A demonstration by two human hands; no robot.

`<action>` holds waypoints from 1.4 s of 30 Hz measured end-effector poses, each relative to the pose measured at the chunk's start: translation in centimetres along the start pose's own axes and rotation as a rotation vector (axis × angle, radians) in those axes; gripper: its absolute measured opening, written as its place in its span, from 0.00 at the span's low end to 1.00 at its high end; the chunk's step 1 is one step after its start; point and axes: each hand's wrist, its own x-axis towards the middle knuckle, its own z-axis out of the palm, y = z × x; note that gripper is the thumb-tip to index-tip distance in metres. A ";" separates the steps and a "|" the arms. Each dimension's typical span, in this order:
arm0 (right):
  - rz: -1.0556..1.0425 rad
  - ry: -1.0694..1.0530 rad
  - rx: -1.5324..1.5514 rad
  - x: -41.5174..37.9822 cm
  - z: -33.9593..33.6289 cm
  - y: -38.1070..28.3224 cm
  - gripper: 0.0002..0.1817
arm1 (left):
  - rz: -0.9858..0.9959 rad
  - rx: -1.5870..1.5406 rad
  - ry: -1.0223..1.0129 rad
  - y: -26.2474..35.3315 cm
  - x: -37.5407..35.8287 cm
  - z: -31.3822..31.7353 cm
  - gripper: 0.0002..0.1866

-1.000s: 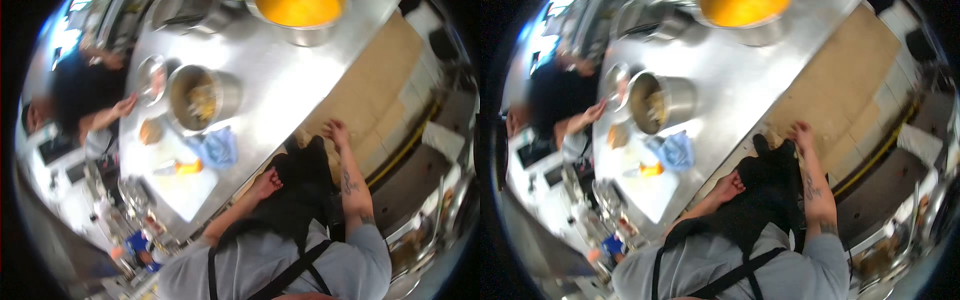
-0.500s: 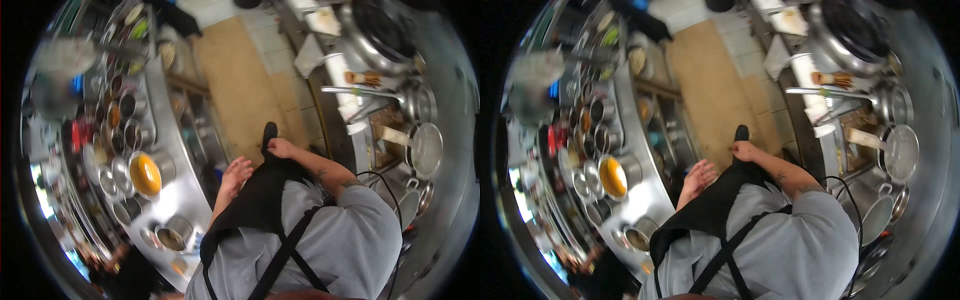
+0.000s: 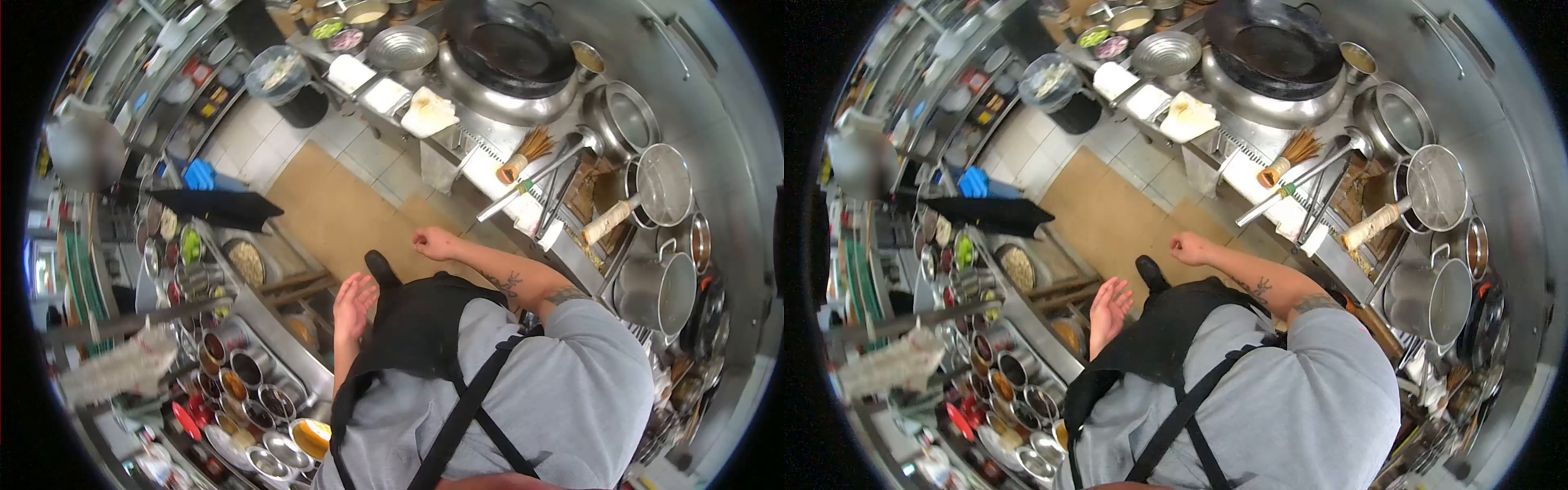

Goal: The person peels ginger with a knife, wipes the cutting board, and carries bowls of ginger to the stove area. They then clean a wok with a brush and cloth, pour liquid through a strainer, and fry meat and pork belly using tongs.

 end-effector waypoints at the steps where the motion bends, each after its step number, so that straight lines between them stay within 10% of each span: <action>1: -0.012 0.030 -0.025 0.5 -0.7 0.2 0.15 | -0.006 0.028 -0.037 1.1 1.8 -0.1 0.17; 11: 0.372 0.620 0.542 -0.6 -1.3 -3.9 0.13 | 0.045 0.815 -0.523 18.2 21.1 11.8 0.15; 16: 0.562 1.085 0.999 -6.2 -1.0 -4.0 0.10 | 0.496 0.843 -1.520 28.7 11.7 29.5 0.07; 20: 0.415 1.182 0.610 -6.2 -8.1 -0.7 0.08 | 0.475 0.341 -2.415 29.4 4.8 36.6 0.07; 24: 0.273 0.898 -0.022 -4.1 -18.2 1.5 0.08 | 0.483 0.442 -2.596 29.6 5.8 40.6 0.14; 27: 0.740 0.532 -0.313 -3.6 -21.6 6.3 0.17 | 0.558 0.469 -2.652 29.2 5.8 42.4 0.10; 30: 1.165 0.359 0.314 -6.1 -22.4 1.6 0.26 | 0.573 0.425 -2.668 30.2 7.6 44.4 0.07; 37: 0.999 0.812 -0.207 -6.1 -8.8 6.8 0.21 | 0.381 0.166 -2.701 25.7 12.8 48.0 0.03; 38: 1.108 0.706 0.358 -6.3 -9.9 5.0 0.18 | 0.307 0.217 -2.715 24.9 12.5 48.2 0.02; 42: 1.258 0.824 0.058 -5.9 -6.9 9.2 0.16 | 0.103 0.304 -2.667 23.8 13.8 47.7 0.10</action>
